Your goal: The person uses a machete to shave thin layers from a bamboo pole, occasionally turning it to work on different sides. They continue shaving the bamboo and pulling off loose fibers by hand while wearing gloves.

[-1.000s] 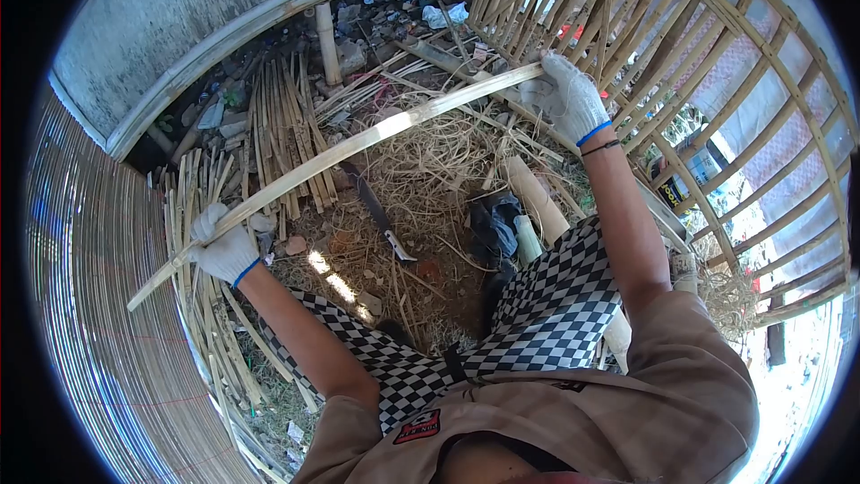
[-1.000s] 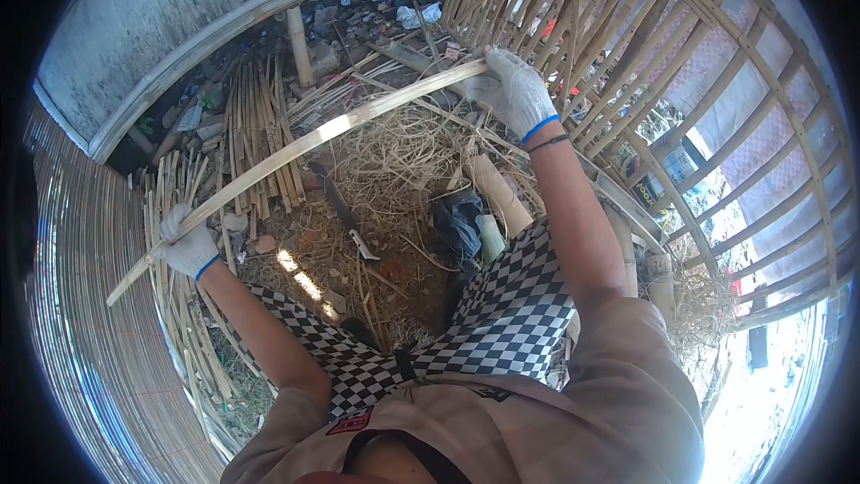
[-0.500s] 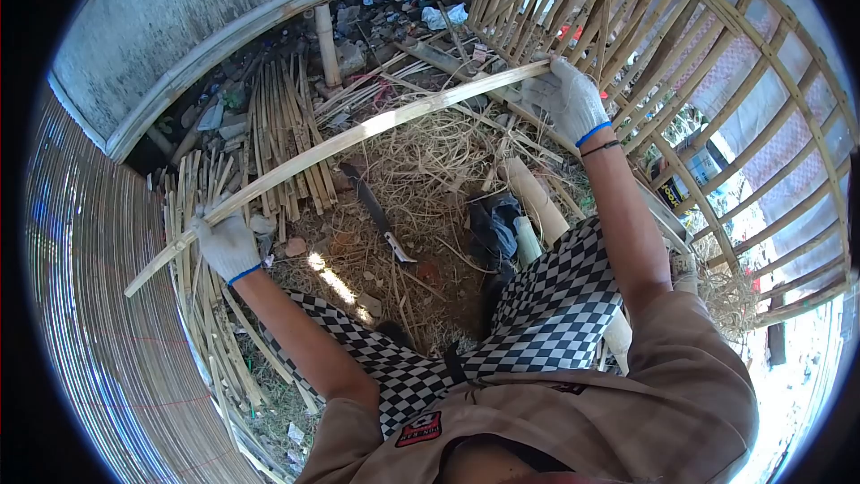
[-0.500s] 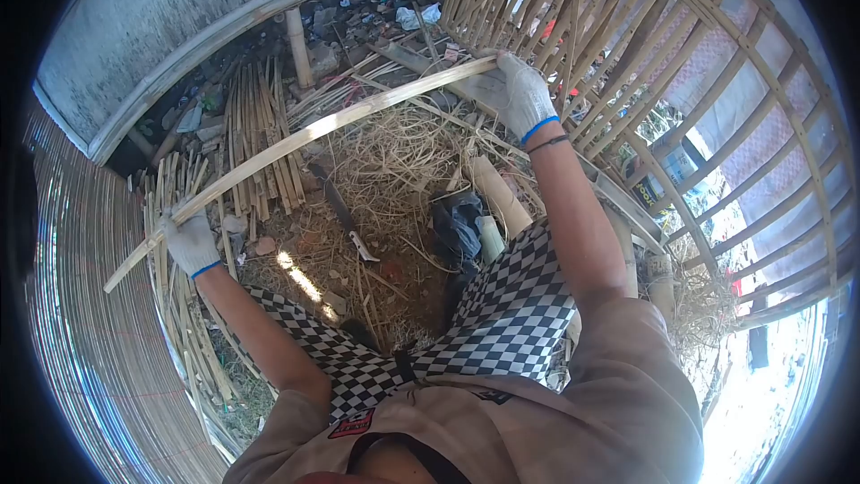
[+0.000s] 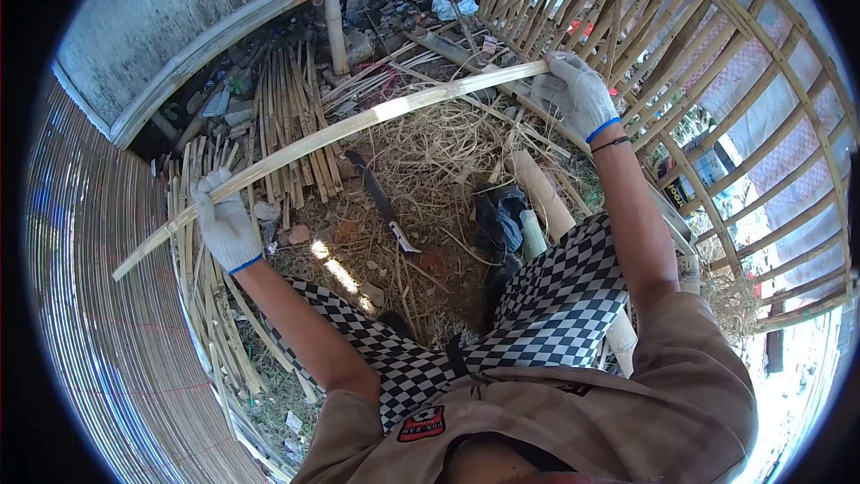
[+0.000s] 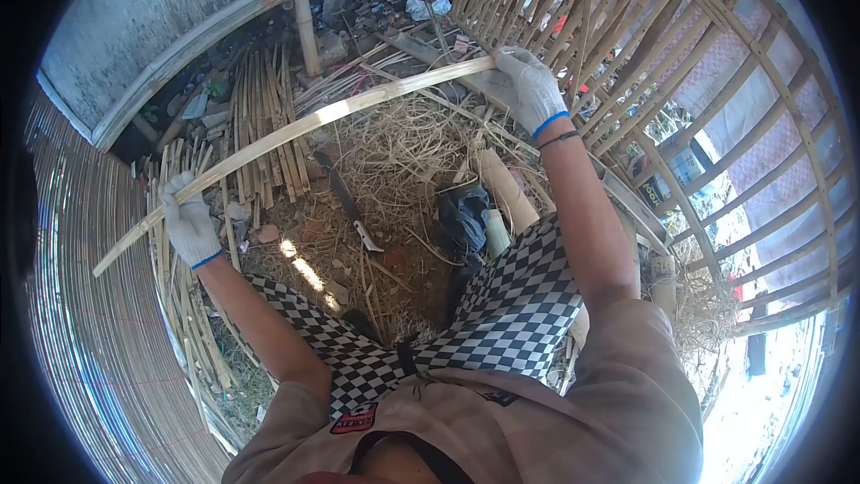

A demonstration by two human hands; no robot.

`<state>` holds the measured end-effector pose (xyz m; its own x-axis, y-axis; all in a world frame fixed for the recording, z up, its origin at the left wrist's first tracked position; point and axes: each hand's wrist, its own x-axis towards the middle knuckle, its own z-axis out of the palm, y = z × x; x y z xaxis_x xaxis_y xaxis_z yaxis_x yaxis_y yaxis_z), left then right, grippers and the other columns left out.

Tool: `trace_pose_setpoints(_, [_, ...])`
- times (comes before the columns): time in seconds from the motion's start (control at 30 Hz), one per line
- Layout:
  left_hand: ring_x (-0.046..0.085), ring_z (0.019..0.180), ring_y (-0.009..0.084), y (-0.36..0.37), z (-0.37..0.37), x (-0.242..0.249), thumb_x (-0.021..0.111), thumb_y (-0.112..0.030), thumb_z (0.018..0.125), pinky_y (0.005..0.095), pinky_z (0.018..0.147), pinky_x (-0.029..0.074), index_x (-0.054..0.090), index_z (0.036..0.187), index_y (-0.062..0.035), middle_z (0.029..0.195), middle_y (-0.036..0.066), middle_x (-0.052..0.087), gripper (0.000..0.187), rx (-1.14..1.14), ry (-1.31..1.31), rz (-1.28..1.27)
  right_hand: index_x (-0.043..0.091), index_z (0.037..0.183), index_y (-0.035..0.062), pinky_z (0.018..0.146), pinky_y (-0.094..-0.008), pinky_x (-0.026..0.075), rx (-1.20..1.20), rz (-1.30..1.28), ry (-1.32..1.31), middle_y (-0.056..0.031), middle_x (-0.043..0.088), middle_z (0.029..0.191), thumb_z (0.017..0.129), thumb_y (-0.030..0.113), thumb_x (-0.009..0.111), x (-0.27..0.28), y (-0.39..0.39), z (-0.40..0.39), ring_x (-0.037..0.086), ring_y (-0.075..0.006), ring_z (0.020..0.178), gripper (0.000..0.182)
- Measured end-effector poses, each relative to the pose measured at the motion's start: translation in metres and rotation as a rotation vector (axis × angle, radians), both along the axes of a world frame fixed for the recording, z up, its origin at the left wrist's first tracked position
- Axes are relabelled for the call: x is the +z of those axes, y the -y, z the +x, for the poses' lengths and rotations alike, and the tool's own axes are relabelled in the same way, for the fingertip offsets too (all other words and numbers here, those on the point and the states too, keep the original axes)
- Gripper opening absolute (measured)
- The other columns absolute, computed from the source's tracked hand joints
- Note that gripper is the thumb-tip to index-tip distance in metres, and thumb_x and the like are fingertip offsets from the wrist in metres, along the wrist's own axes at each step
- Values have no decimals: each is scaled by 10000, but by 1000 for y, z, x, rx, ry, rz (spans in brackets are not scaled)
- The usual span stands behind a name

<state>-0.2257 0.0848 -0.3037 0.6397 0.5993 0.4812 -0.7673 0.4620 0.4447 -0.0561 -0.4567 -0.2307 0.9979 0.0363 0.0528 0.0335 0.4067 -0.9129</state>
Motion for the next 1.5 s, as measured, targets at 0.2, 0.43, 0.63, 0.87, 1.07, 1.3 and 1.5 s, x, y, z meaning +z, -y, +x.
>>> trace_pose_setpoints(0.2, [582,1064,245,30,-4,27,673,-112,994,479,1119,435,539,1145,-26,1029,60,585,220,-46,-4,129,612,1182,13,704,-355,629,8,-127,1,-97,701,1023,973,139,697,-2,0,1,721,-195,811,258])
trace_pose_setpoints(0.43, [663,1104,278,50,-2,33,637,-109,1016,496,1072,504,576,1266,0,1100,113,670,280,4,-166,142,612,1163,-11,575,-326,609,-15,-211,15,-126,712,850,1035,234,608,-4,-5,-1,702,-202,633,277])
trace_pose_setpoints(0.63, [649,1124,271,56,3,29,682,-143,999,503,1050,514,571,1291,-3,1156,134,648,343,28,-372,141,672,1098,-17,545,-345,559,-115,-724,16,-111,693,743,1047,319,575,3,-5,-4,679,-196,599,354])
trace_pose_setpoints(0.87, [681,992,237,76,11,31,673,-167,1011,395,836,613,573,1236,41,1159,176,640,322,120,-513,152,692,1147,13,915,-457,513,72,-1613,517,-202,716,1093,937,415,687,16,-27,-37,666,-372,1070,454])
trace_pose_setpoints(1.07, [690,987,233,81,17,27,686,-175,1002,375,795,624,594,1184,42,1107,171,660,298,95,-505,134,672,1161,18,885,-459,510,260,-1627,848,-195,697,1042,875,261,734,7,-82,-56,658,-374,1035,380])
trace_pose_setpoints(1.3, [681,1104,308,104,23,25,622,-97,1026,421,930,612,530,1300,89,1199,216,651,343,-122,-480,279,658,1188,46,789,-449,534,270,-1323,900,-188,692,953,917,173,693,-8,-123,-86,681,-383,901,301])
trace_pose_setpoints(1.5, [664,1139,363,128,29,28,601,-85,1031,483,1040,557,476,1365,107,1212,224,630,406,-206,-421,267,630,1073,64,671,-446,522,209,-1327,925,-174,662,884,954,147,667,-31,-139,-90,668,-404,816,150])
